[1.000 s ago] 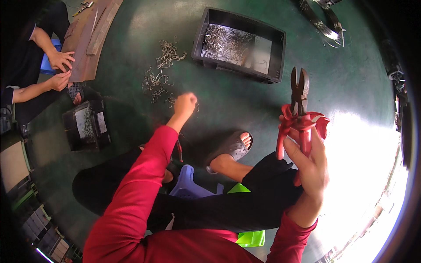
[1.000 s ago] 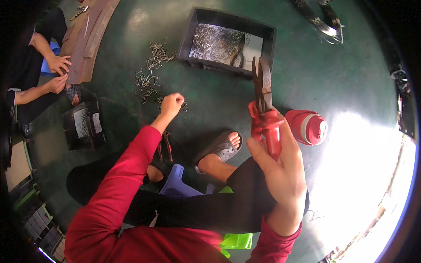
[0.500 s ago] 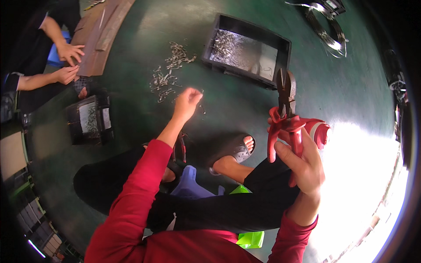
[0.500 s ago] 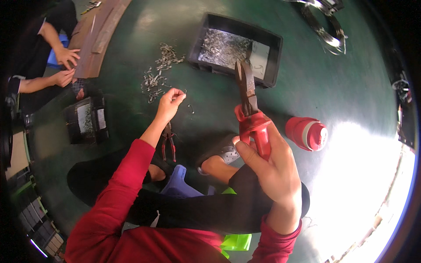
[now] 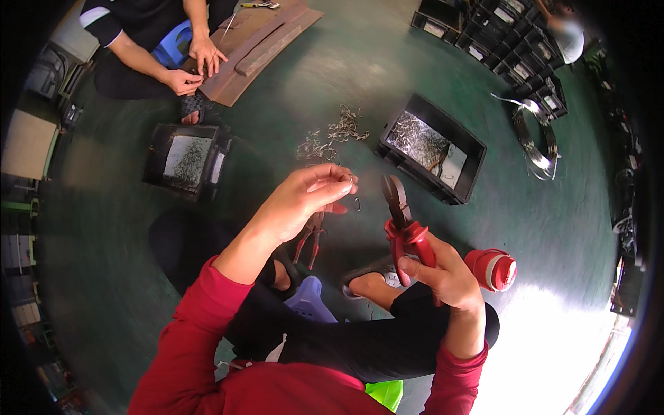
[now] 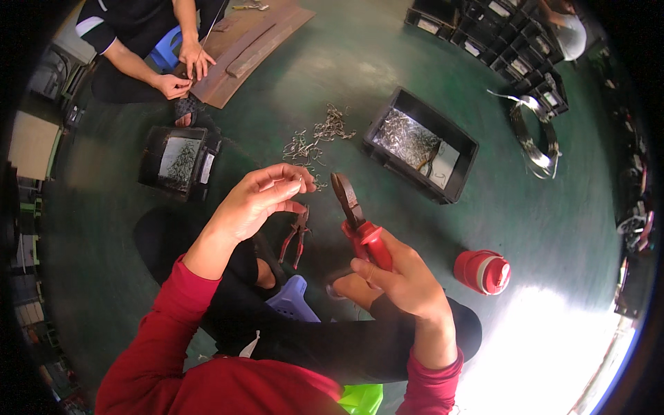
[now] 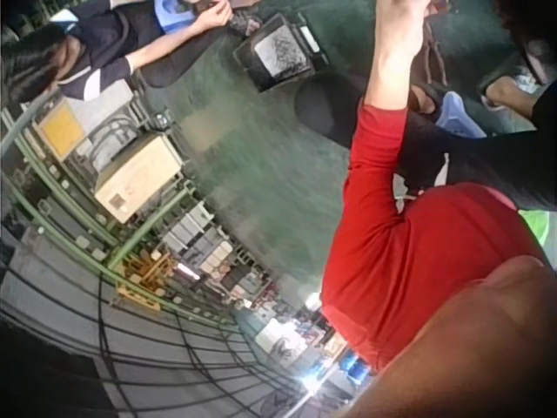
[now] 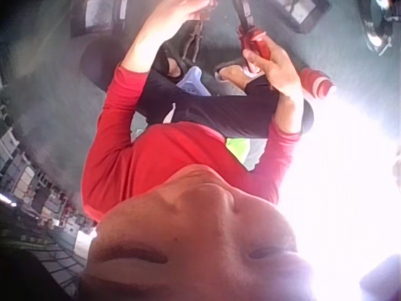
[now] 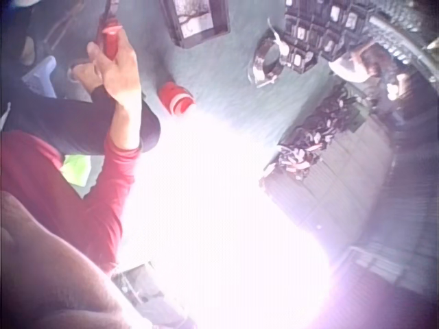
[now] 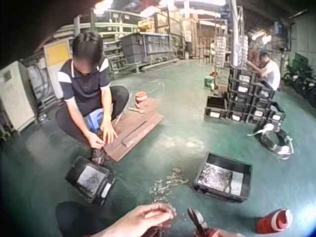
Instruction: The person sits on the floor and repeatedly picks up small metal wire pieces, bends them into loops using red-handled pliers, and places them into a black bin. The process is continuous and repetitive, with the person handling each piece individually.
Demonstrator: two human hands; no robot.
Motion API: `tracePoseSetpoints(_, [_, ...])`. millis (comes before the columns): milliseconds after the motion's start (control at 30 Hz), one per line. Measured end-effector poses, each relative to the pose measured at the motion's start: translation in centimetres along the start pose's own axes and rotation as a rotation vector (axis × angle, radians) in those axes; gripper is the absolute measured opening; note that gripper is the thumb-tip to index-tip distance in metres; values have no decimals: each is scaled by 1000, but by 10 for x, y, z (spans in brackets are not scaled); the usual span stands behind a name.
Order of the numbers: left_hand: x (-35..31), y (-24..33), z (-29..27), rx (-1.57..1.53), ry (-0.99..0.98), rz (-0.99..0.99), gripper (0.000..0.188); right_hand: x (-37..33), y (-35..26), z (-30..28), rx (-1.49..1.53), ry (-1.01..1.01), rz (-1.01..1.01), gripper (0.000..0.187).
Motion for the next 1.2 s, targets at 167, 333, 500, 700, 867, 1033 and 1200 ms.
tracePoseSetpoints(167, [-15,-1,-14,-15,54,15,20,13,-1,11,10,-15,-62,47])
tracePoseSetpoints(333, [-19,2,-23,66,114,55,21,15,1,15,-12,-53,-37,52])
tracePoseSetpoints(500, [-21,4,-24,9,69,52,20,22,2,23,-64,-52,-93,50])
tracePoseSetpoints(700, [-24,6,-22,-14,53,55,20,20,8,32,-73,-108,35,49])
tracePoseSetpoints(867, [-26,7,-18,5,19,44,21,24,6,34,-172,-114,37,46])
tracePoseSetpoints(1033, [-26,12,-16,53,29,103,20,23,10,35,-119,-122,35,45])
tracePoseSetpoints(1200, [-28,12,-20,171,90,114,20,26,13,36,-137,-146,5,47])
Point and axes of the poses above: each hand's wrist, its own x-axis towards the middle knuckle, its own z-axis out of the palm, y = z × x, the point moved 9 cm from there along x, towards the middle knuckle, and after that the axes turned 12 degrees about x, right-handed, at the moved point
